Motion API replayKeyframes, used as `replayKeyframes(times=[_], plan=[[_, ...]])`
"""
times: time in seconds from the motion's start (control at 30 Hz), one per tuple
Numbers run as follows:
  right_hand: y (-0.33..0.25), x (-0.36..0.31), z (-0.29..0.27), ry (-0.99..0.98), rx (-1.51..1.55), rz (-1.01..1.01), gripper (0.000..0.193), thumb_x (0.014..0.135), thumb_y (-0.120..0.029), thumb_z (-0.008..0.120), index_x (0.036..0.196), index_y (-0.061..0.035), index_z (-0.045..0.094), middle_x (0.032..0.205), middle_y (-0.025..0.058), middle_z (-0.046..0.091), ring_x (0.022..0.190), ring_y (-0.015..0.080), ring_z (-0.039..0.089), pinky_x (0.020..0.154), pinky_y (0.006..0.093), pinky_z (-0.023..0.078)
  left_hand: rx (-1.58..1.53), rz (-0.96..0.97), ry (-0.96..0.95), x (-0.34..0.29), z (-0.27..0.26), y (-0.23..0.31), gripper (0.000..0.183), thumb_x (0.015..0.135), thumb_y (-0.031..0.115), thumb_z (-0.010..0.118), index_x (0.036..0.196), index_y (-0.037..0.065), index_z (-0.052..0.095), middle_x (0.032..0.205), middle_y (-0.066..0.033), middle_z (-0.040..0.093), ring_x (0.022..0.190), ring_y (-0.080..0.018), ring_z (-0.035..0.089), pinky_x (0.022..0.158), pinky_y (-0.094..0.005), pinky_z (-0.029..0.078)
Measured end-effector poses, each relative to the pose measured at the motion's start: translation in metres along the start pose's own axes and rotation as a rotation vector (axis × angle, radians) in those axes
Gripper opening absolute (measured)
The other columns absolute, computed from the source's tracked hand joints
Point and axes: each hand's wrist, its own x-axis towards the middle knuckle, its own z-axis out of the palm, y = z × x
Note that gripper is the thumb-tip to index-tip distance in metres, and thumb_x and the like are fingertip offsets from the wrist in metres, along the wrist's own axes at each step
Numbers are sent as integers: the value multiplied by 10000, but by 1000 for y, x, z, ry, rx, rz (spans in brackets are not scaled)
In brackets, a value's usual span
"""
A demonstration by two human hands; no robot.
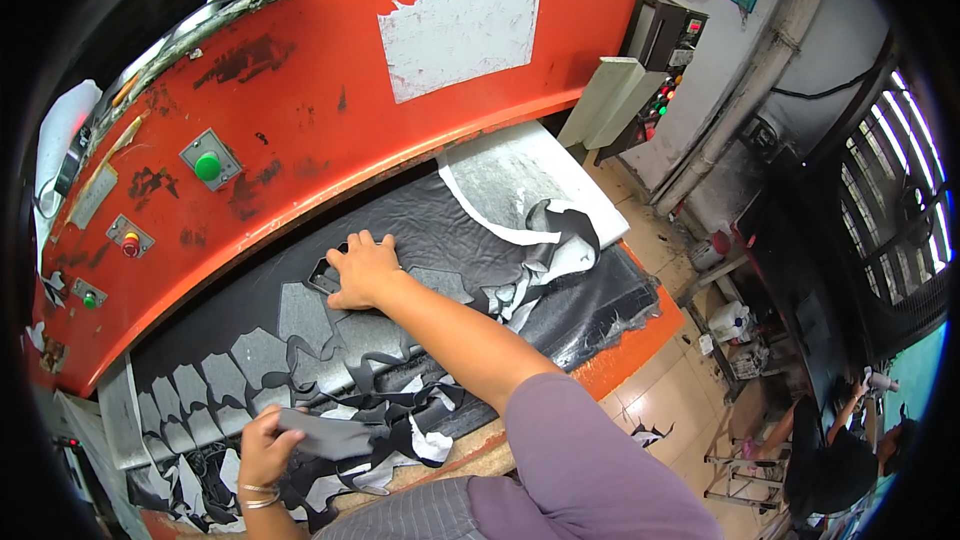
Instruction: Cutting shoe component shapes from a material sheet using a die-cutting press machine.
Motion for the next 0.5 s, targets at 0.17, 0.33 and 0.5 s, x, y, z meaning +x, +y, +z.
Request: replayKeyframes(times=[0.17,0.33,0.5], plan=[[-4,-57,-15,-45,240,23,656,687,-551,667,1179,-119,633,1175,238,527,1161,374,469,968,512,382,10,237,57,53,38,-16,197,729,-51,631,907,28,662,996,-124,618,914,-227,605,812,-307,476],[-2,-146,-1,-177,781,-43,495,866,-496,544,1080,-71,679,1097,250,539,1113,367,466,972,408,377,-426,284,-25,60,88,-15,160,818,-55,614,922,65,636,1400,-124,453,1165,-214,518,951,-327,428],[-8,-187,31,-153,975,-116,457,926,-439,484,950,-27,680,950,234,595,1061,343,449,952,423,353,-773,101,-5,14,125,-3,172,879,2,608,1049,4,586,1149,-68,598,1035,-123,563,894,-290,453]])
